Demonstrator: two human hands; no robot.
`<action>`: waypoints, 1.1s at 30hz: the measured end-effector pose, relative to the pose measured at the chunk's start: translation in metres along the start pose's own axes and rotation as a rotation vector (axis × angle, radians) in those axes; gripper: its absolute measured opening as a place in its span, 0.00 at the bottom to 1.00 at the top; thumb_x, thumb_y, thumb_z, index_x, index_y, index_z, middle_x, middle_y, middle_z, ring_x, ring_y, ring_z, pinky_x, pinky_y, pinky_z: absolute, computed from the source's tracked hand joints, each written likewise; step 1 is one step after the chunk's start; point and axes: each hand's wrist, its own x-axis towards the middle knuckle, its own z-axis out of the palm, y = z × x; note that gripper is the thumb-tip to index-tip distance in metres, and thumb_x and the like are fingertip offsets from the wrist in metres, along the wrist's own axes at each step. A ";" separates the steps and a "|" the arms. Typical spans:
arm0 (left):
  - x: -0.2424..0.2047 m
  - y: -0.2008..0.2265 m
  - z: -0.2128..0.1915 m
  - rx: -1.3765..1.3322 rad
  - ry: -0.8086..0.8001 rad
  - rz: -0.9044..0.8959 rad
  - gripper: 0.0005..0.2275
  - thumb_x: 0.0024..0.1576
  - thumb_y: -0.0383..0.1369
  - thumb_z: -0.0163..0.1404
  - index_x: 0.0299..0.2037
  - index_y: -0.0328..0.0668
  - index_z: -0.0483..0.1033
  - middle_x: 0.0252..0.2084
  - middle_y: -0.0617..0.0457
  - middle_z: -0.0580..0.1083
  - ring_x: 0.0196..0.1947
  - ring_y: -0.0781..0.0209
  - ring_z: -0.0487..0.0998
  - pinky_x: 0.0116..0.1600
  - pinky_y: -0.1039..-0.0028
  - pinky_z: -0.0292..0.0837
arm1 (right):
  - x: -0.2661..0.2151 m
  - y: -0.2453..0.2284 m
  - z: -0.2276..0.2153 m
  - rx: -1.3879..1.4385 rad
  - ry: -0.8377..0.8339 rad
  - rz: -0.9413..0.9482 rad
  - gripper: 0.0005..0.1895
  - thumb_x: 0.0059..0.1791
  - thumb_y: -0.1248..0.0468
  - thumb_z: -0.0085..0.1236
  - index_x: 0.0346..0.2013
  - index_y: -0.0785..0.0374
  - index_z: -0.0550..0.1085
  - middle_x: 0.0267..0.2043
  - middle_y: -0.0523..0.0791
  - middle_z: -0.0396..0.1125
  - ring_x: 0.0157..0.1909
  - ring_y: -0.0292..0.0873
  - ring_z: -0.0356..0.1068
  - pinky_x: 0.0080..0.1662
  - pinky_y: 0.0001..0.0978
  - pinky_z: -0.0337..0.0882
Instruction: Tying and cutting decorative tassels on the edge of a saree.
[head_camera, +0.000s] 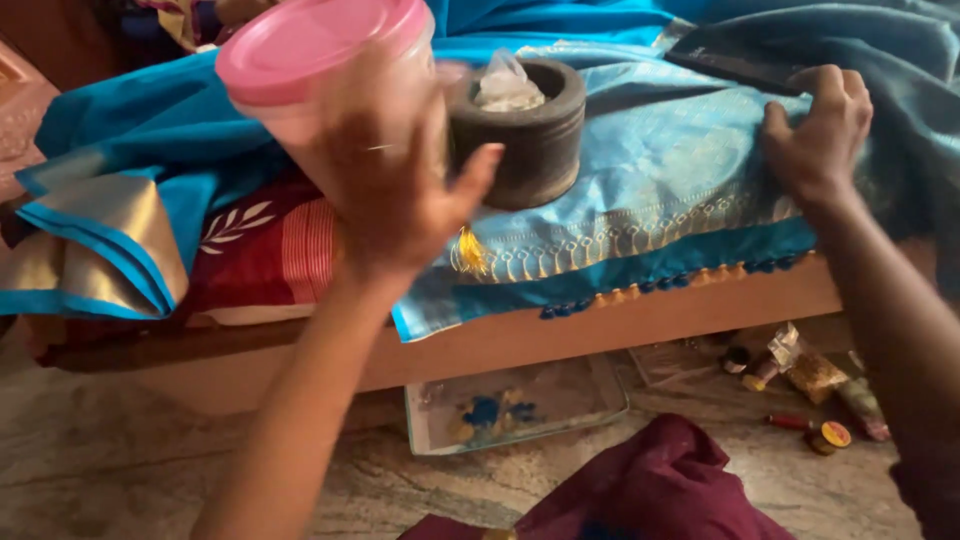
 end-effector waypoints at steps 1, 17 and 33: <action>-0.013 -0.012 -0.007 0.005 -0.008 -0.002 0.34 0.61 0.55 0.63 0.71 0.58 0.58 0.73 0.41 0.51 0.73 0.38 0.53 0.75 0.45 0.47 | -0.011 -0.015 0.005 0.006 -0.007 -0.001 0.12 0.52 0.69 0.63 0.48 0.68 0.73 0.53 0.56 0.65 0.61 0.55 0.62 0.62 0.49 0.63; -0.120 -0.124 0.050 -0.910 -0.370 -0.634 0.56 0.48 0.33 0.74 0.78 0.43 0.36 0.70 0.36 0.68 0.69 0.47 0.72 0.69 0.61 0.72 | -0.074 -0.311 -0.011 0.628 -0.342 -0.301 0.12 0.52 0.61 0.61 0.45 0.66 0.77 0.44 0.53 0.75 0.46 0.54 0.75 0.47 0.44 0.73; -0.114 -0.138 0.057 -1.100 -0.273 -0.897 0.47 0.53 0.37 0.67 0.75 0.35 0.44 0.63 0.33 0.73 0.60 0.49 0.79 0.62 0.63 0.77 | -0.092 -0.376 0.038 0.431 -0.310 -0.300 0.21 0.51 0.52 0.58 0.48 0.68 0.72 0.50 0.56 0.70 0.56 0.59 0.67 0.58 0.50 0.64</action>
